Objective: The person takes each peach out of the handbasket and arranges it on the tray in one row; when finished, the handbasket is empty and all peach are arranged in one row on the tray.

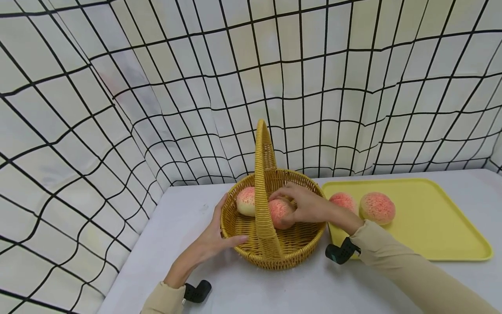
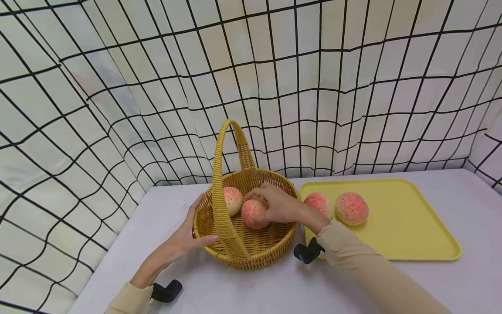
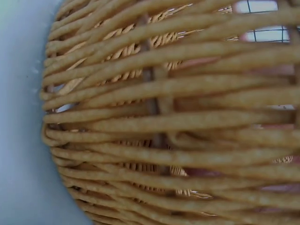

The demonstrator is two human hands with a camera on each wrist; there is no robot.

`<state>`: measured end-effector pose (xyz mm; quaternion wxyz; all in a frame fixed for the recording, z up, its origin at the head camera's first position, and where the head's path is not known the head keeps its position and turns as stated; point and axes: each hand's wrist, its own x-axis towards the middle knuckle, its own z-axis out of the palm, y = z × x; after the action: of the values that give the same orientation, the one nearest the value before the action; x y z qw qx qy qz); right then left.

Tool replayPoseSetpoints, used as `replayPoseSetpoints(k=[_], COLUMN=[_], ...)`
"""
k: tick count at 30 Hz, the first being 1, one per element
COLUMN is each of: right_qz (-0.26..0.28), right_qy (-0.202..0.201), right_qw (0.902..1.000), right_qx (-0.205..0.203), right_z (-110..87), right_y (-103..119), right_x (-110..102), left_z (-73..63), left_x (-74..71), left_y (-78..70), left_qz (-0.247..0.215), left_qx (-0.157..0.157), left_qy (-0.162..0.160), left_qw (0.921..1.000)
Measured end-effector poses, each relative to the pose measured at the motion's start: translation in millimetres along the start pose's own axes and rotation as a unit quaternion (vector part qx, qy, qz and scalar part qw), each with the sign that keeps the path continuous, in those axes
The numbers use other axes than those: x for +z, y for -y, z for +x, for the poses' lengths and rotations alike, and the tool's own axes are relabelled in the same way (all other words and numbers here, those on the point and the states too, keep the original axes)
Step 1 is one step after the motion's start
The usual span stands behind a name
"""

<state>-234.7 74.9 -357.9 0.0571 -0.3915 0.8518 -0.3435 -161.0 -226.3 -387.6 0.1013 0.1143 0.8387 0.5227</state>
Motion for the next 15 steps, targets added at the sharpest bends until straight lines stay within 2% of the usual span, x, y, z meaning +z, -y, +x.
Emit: replayPoseSetpoints(k=[4,9,15], right_qz=[0.001,0.014,0.006], right_qy=[0.016,0.026,0.041], right_qw=[0.9997,0.9996,0.9991], right_qx=[0.017,0.006,-0.008], right_z=[0.7,1.5,-2.2], right_y=[0.4,3.2,6.2], right_x=[-1.7,-0.1,1.7], left_z=[0.0,0.3,-0.2], left_x=[-1.7,-2.0,0.2], left_y=[-1.0,-0.8,-0.1], left_qz=[0.005,0.004,-0.003], left_qx=[-0.003,-0.002,-0.008], left_qy=[-0.003,-0.003,-0.003], left_qw=[1.0,1.0,1.0])
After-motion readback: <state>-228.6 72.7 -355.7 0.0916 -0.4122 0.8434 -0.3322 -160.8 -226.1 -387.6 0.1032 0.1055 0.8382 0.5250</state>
